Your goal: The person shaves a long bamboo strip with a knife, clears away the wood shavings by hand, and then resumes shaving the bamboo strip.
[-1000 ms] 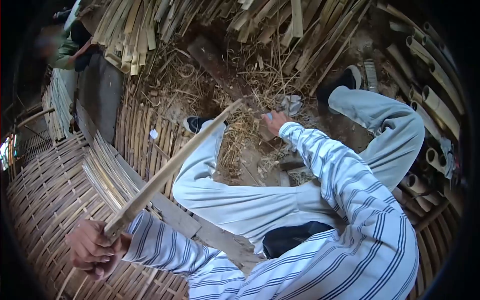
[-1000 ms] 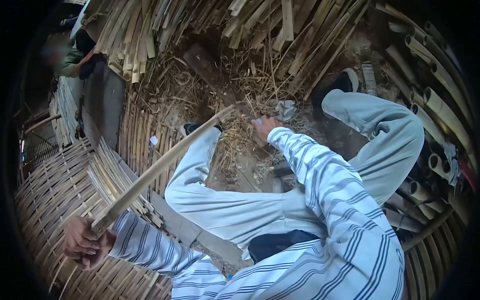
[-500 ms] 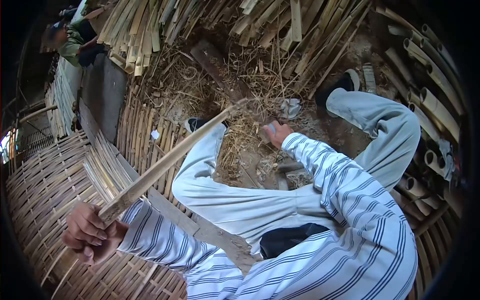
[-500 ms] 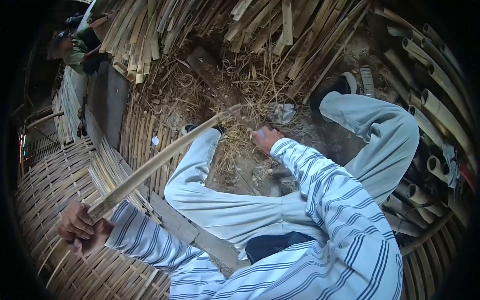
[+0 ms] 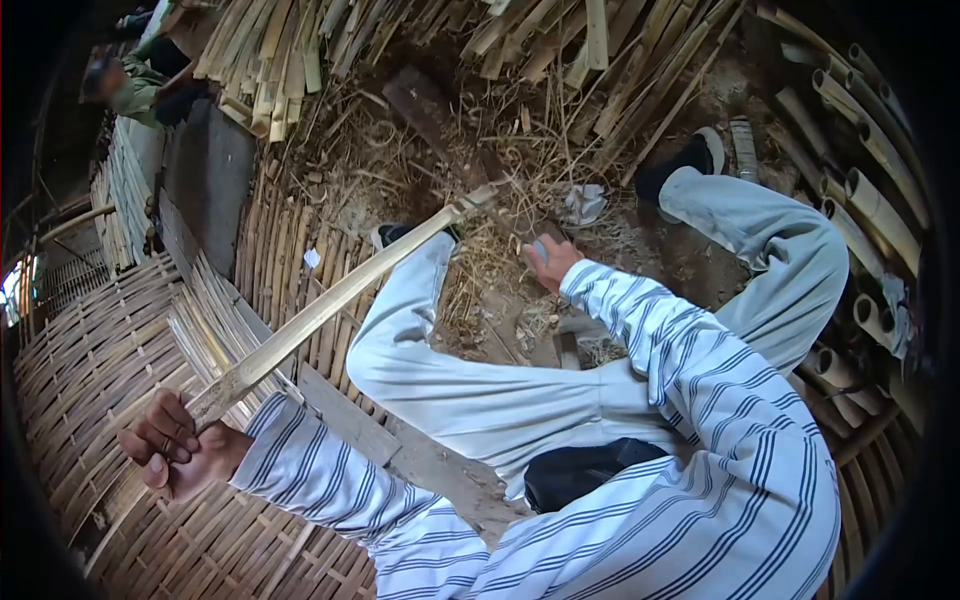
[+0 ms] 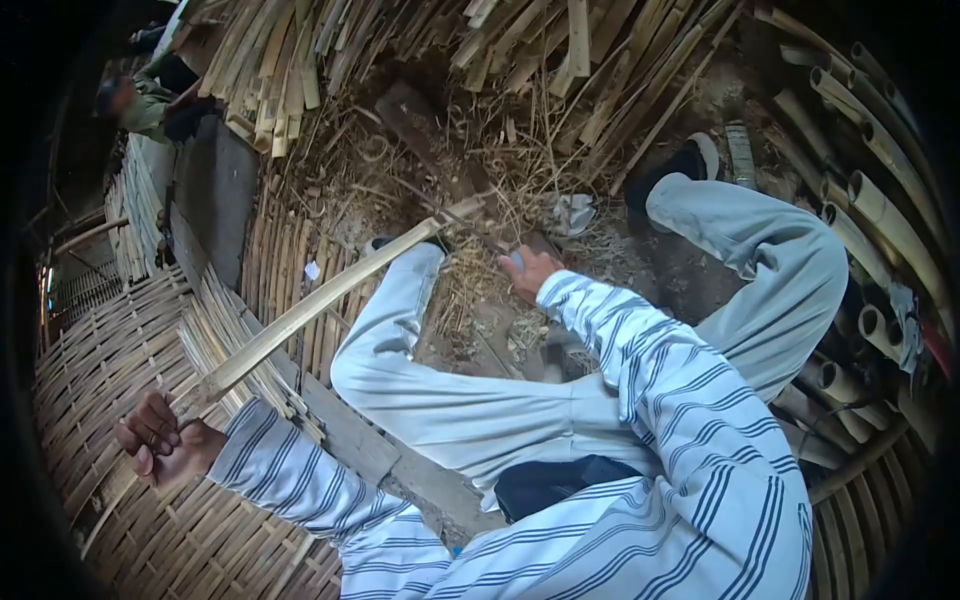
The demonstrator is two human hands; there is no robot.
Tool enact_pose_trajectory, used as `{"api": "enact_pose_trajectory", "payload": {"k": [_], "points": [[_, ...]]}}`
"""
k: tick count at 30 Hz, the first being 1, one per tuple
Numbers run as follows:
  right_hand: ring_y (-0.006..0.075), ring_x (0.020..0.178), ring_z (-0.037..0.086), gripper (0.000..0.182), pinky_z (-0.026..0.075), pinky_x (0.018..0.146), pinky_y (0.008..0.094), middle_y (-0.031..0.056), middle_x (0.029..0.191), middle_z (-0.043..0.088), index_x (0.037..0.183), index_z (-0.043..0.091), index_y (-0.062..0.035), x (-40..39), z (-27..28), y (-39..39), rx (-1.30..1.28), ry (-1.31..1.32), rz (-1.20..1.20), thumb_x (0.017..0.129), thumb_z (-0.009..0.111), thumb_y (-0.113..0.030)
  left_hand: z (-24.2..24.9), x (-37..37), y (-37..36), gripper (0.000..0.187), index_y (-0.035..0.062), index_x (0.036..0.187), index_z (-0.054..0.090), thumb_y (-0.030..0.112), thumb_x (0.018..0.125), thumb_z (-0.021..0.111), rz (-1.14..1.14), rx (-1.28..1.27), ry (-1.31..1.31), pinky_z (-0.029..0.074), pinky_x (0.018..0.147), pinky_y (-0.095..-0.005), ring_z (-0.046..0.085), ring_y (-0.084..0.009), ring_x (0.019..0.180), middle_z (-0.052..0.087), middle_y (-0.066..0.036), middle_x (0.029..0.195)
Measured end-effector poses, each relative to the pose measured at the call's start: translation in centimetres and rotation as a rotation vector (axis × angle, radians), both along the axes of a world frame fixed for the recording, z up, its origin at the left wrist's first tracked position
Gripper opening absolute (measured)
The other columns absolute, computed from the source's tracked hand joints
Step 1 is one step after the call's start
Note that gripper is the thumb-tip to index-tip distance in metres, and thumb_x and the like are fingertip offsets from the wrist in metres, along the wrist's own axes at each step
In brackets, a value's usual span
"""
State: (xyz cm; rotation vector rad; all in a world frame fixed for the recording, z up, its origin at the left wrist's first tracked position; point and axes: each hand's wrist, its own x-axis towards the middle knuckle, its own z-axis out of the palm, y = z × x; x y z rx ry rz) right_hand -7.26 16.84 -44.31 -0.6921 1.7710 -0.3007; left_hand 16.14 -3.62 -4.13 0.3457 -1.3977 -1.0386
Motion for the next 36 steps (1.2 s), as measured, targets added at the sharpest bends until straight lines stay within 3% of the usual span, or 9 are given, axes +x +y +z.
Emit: {"api": "enact_pose_trajectory", "payload": {"k": [3,6,8,14,18,20,26,29,36], "points": [[0.0431,0.114,0.048,0.064,0.036,0.098,0.0478,0.0284,0.123,0.048,0.125,0.045,-0.0088,0.9,-0.5,-0.8,0.008,0.087,0.013,0.089,0.032,-0.059,-0.5,1.1,-0.2,0.023,0.0152,0.058,0.028,0.011,0.068,0.048,-0.049,-0.027,0.012,0.015,0.037,-0.0211,0.019,-0.0055,0.036,0.024,0.006,0.042],[0.0440,0.108,0.050,0.066,0.039,0.095,0.0470,0.0305,0.114,0.053,0.122,0.045,-0.0017,-0.2,-7.0,-1.4,0.003,0.232,-0.047,0.089,0.034,-0.058,-1.0,1.2,0.3,0.023,0.0151,0.057,0.028,0.008,0.066,0.048,-0.070,-0.230,-0.116,0.018,0.035,-0.0199,0.021,-0.0053,0.033,0.026,0.006,0.041],[0.0416,0.115,0.046,0.072,0.037,0.098,0.0451,0.0294,0.120,0.050,0.126,0.043,0.0006,-1.8,-7.2,-1.8,0.000,0.166,-0.045,0.088,0.032,-0.059,-0.3,0.2,0.4,0.025,0.0139,0.056,0.029,0.005,0.064,0.050,-0.255,-0.078,0.049,0.024,0.032,-0.0170,0.027,-0.0045,0.030,0.032,0.003,0.038],[0.0418,0.114,0.046,0.069,0.035,0.100,0.0455,0.0291,0.121,0.049,0.133,0.036,-0.0044,-0.4,-0.6,-1.7,0.007,0.103,0.090,0.089,0.033,-0.058,-0.3,1.7,0.6,0.025,0.0129,0.049,0.029,0.004,0.061,0.049,-0.492,0.057,0.107,0.027,0.029,-0.0161,0.033,-0.0042,0.025,0.035,0.001,0.032],[0.0448,0.109,0.049,0.068,0.038,0.096,0.0474,0.0273,0.117,0.053,0.127,0.043,-0.0031,-1.1,-5.9,-0.3,0.044,0.242,-0.043,0.088,0.035,-0.058,0.0,1.5,1.5,0.025,0.0133,0.049,0.031,0.002,0.059,0.051,-0.527,0.051,0.207,0.024,0.028,-0.0154,0.033,-0.0021,0.024,0.034,0.004,0.031],[0.0430,0.115,0.045,0.069,0.036,0.099,0.0466,0.0264,0.125,0.048,0.128,0.043,-0.0027,-2.7,-6.4,-1.1,0.056,0.132,-0.070,0.088,0.034,-0.059,0.4,-0.5,1.1,0.025,0.0143,0.049,0.029,0.003,0.059,0.049,-0.604,0.012,0.188,0.024,0.029,-0.0146,0.031,-0.0013,0.024,0.032,0.005,0.031],[0.0441,0.115,0.045,0.069,0.035,0.099,0.0469,0.0295,0.124,0.046,0.129,0.042,-0.0067,-1.1,-1.7,2.5,0.096,0.115,-0.008,0.087,0.034,-0.061,-0.2,1.3,1.2,0.022,0.0141,0.050,0.030,0.004,0.060,0.047,-0.538,0.013,0.177,0.028,0.031,-0.0149,0.029,-0.0036,0.025,0.032,0.004,0.031],[0.0426,0.115,0.046,0.066,0.036,0.098,0.0462,0.0290,0.123,0.047,0.127,0.045,-0.0064,-1.3,-6.7,3.9,0.104,0.207,-0.054,0.087,0.037,-0.058,-0.4,2.1,1.7,0.021,0.0136,0.050,0.031,0.003,0.059,0.047,-0.486,0.025,0.196,0.027,0.031,-0.0146,0.031,-0.0035,0.025,0.035,0.002,0.032],[0.0440,0.111,0.047,0.066,0.036,0.098,0.0452,0.0302,0.118,0.049,0.124,0.047,-0.0044,-0.2,-2.3,2.1,0.007,0.143,-0.082,0.087,0.037,-0.059,-0.1,0.8,1.3,0.021,0.0132,0.050,0.030,0.004,0.058,0.047,-0.652,0.011,0.171,0.027,0.031,-0.0161,0.032,-0.0038,0.026,0.034,0.001,0.032]]}}
